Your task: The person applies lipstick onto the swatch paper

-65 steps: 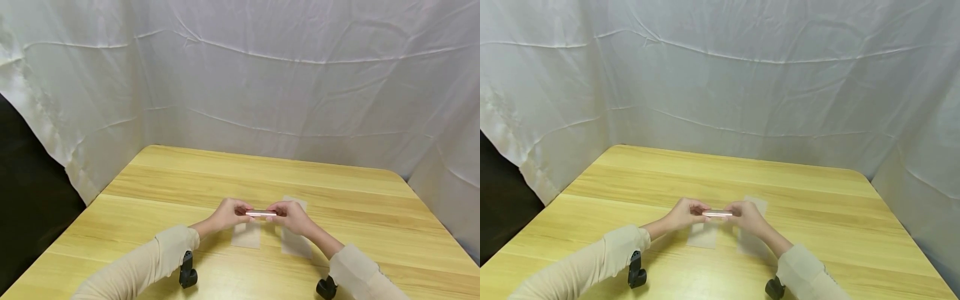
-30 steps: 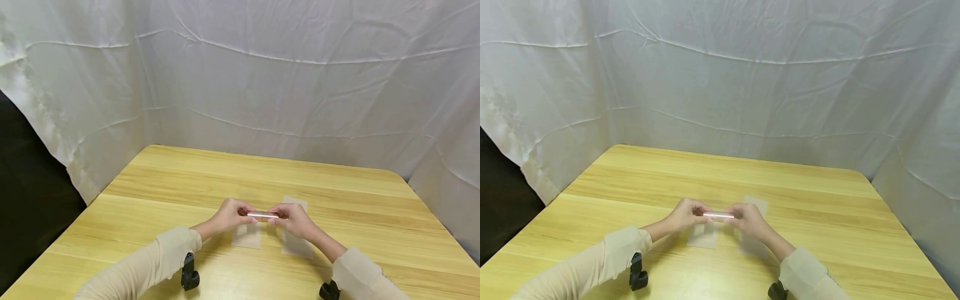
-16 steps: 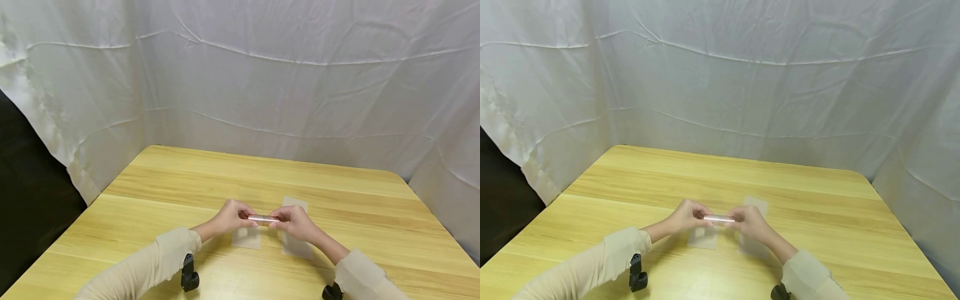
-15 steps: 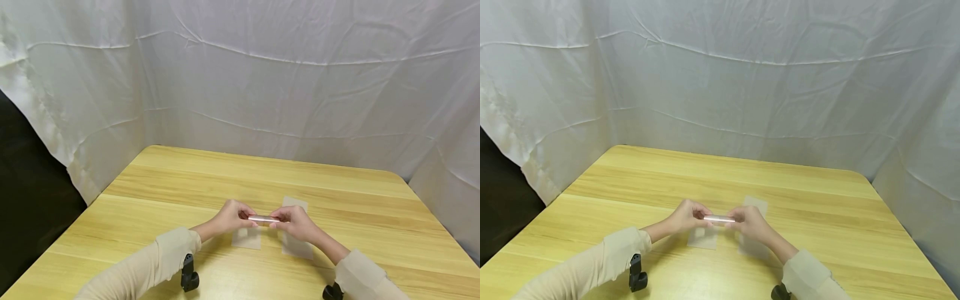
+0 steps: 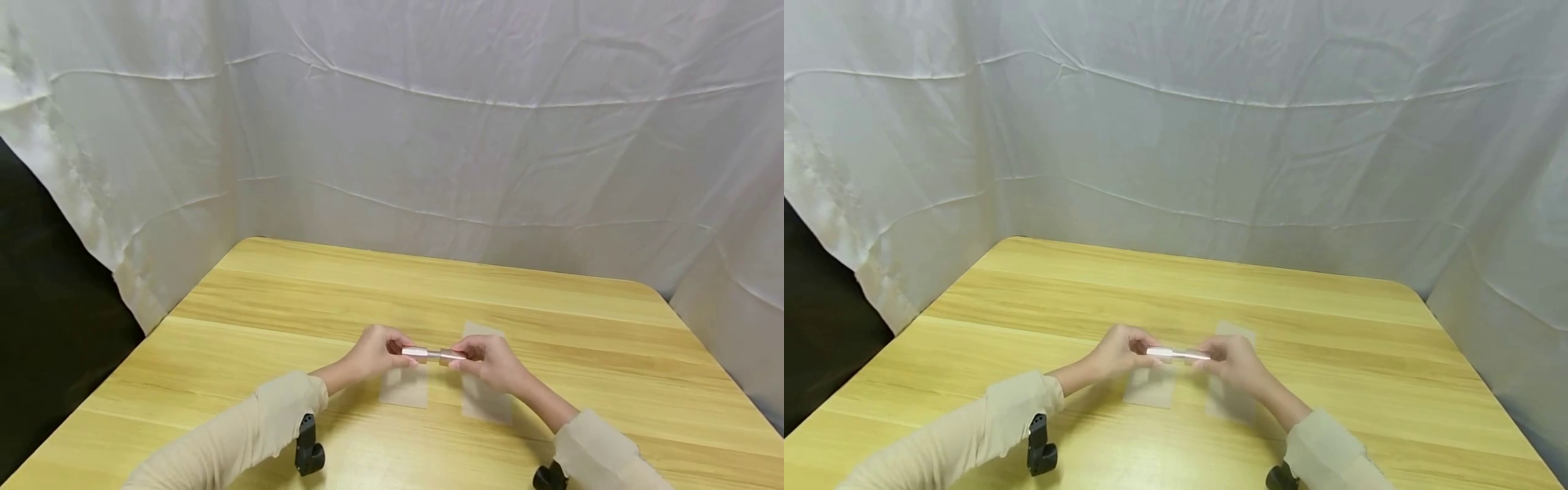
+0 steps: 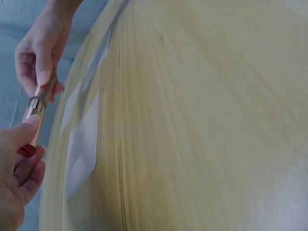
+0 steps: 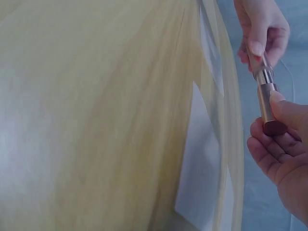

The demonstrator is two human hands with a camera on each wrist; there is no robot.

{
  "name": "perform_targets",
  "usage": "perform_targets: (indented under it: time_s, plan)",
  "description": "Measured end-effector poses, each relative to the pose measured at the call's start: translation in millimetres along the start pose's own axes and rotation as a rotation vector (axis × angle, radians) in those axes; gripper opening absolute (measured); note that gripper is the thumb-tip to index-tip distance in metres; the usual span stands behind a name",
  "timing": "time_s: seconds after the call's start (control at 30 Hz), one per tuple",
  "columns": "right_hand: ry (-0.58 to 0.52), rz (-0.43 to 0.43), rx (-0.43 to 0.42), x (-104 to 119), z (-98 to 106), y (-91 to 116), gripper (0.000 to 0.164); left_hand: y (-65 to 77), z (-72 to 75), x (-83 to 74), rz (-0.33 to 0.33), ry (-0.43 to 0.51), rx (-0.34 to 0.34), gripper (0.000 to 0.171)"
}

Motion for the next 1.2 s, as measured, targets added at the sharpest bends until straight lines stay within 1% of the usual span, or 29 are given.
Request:
perform_targets:
  time_s: [0.07,0.17,0.27,0.47,0.6,0.77,0.9,1.03,1.2]
  plan:
    - [0.004,-0.016,-0.001,-4,3,1,0.016,0.2,3.8,1.4,-0.003,-0.008,-0.013,0.017]
    - [0.001,-0.031,0.012,-9,6,2,0.018,0.3,7.7,4.5,-0.012,0.004,-0.011,0.019]
    - [-0.025,-0.051,0.027,-12,8,3,0.020,0.9,10.2,7.8,-0.016,0.028,-0.009,0.020]
    - [-0.071,-0.120,0.031,-19,11,6,0.023,2.5,13.0,11.3,-0.004,0.051,-0.032,0.022]
    - [-0.085,-0.151,0.020,-20,12,6,0.028,3.2,13.6,12.7,0.038,0.072,-0.052,0.021]
    - [-0.080,-0.153,0.012,-19,11,1,0.034,4.2,16.6,17.0,0.122,0.119,-0.111,0.021]
    - [-0.099,-0.194,0.007,-21,9,-4,0.031,6.3,19.7,20.0,0.168,0.161,-0.149,0.024]
    - [-0.121,-0.248,-0.019,-24,9,-9,0.030,7.9,22.7,22.0,0.179,0.193,-0.174,0.028]
    - [-0.115,-0.286,-0.044,-27,9,-15,0.029,8.9,26.0,23.8,0.168,0.214,-0.207,0.027]
Point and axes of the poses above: each hand's wrist, its own y-axis away from the middle knuckle, its own z-axis out of the back of the hand, x = y × z, the point moved 7 cm from there along -y, towards the middle knuckle, and after that the axes turned 14 degrees about y, right-handed, at the moved point
